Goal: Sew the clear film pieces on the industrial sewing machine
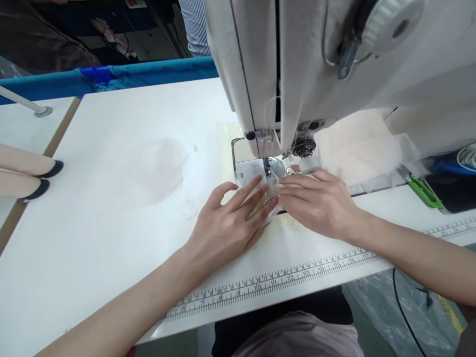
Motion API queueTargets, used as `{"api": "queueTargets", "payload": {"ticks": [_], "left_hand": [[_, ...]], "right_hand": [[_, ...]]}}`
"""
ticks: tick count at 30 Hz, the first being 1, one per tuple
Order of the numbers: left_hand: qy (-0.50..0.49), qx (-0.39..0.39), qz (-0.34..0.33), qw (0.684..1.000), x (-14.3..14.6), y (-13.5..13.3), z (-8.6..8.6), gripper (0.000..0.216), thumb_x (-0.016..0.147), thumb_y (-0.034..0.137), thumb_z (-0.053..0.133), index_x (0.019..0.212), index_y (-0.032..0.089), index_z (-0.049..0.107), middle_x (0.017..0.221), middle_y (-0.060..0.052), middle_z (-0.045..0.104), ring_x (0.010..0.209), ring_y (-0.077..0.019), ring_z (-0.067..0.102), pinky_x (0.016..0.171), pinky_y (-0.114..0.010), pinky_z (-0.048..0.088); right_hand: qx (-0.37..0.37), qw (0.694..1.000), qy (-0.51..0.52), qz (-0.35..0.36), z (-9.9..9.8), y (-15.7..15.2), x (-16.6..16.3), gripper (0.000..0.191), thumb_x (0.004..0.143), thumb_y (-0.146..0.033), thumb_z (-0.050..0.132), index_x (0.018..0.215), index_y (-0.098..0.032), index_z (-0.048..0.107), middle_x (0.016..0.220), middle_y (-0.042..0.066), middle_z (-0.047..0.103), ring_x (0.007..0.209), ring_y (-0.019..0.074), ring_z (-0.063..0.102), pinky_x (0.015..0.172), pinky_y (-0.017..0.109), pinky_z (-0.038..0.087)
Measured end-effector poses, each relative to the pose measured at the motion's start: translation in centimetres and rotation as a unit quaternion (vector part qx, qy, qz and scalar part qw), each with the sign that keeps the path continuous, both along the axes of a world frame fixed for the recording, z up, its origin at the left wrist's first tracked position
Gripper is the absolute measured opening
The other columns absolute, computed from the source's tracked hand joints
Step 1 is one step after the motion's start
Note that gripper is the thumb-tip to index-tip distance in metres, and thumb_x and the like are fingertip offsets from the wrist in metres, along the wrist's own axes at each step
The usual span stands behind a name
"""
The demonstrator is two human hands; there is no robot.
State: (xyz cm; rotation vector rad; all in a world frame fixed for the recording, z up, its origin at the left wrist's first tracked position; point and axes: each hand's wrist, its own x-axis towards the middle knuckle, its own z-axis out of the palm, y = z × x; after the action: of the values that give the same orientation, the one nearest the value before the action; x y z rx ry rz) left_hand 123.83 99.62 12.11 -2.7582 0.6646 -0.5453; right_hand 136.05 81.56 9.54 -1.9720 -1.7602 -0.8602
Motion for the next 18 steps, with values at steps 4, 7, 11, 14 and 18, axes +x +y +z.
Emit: {"api": "queueTargets", "payload": {"ticks": [4,7,11,14,18], "left_hand": [[0.004,-0.004,-0.002,1.0,0.2,0.2,-0.1,0.033,0.093,0.022,0.054,0.125,0.019,0.06,0.126,-0.01,0.064,0.127,-0.0289,0.053,0.096,-0.046,0.043],[0.002,-0.014,0.001,1.0,0.5,0.5,-0.2,0.032,0.092,0.021,0.053,0.123,0.02,0.061,0.126,-0.009,0.064,0.126,-0.0291,0.054,0.098,-0.048,0.043],[-0.001,-0.025,0.004,1.0,0.9,0.8,-0.3,0.033,0.093,0.02,0.051,0.125,0.021,0.06,0.126,-0.01,0.064,0.126,-0.0281,0.054,0.1,-0.05,0.041],[-0.003,-0.027,0.007,1.0,1.4,1.2,-0.4,0.034,0.094,0.021,0.049,0.127,0.021,0.057,0.125,-0.01,0.065,0.127,-0.0273,0.053,0.103,-0.052,0.038],[-0.022,-0.032,0.007,0.999,2.3,1.8,-0.6,0.032,0.095,0.022,0.05,0.126,0.023,0.057,0.125,-0.008,0.066,0.125,-0.0259,0.055,0.105,-0.053,0.036]], "right_hand": [[-0.001,1.0,-0.006,0.0,-0.1,0.1,0.1,0.02,0.089,-0.007,0.055,0.079,-0.017,0.07,0.09,-0.002,0.074,0.091,0.0127,0.066,0.089,0.032,0.047],[0.001,1.0,-0.012,-0.006,-0.2,0.2,0.1,0.024,0.092,-0.009,0.052,0.078,-0.019,0.069,0.09,-0.004,0.074,0.09,0.0113,0.065,0.089,0.032,0.046],[0.006,1.0,-0.015,-0.013,-0.4,0.4,0.5,0.026,0.091,-0.004,0.049,0.079,-0.019,0.067,0.091,-0.005,0.074,0.091,0.0099,0.065,0.093,0.03,0.044],[0.003,1.0,-0.019,-0.023,-0.5,0.6,0.9,0.027,0.09,-0.002,0.048,0.078,-0.018,0.067,0.091,-0.004,0.074,0.087,0.0104,0.065,0.095,0.03,0.045],[0.017,0.999,-0.016,-0.024,-0.7,1.1,1.4,0.027,0.087,0.001,0.048,0.08,-0.016,0.069,0.086,-0.001,0.074,0.085,0.013,0.066,0.092,0.032,0.047]]}}
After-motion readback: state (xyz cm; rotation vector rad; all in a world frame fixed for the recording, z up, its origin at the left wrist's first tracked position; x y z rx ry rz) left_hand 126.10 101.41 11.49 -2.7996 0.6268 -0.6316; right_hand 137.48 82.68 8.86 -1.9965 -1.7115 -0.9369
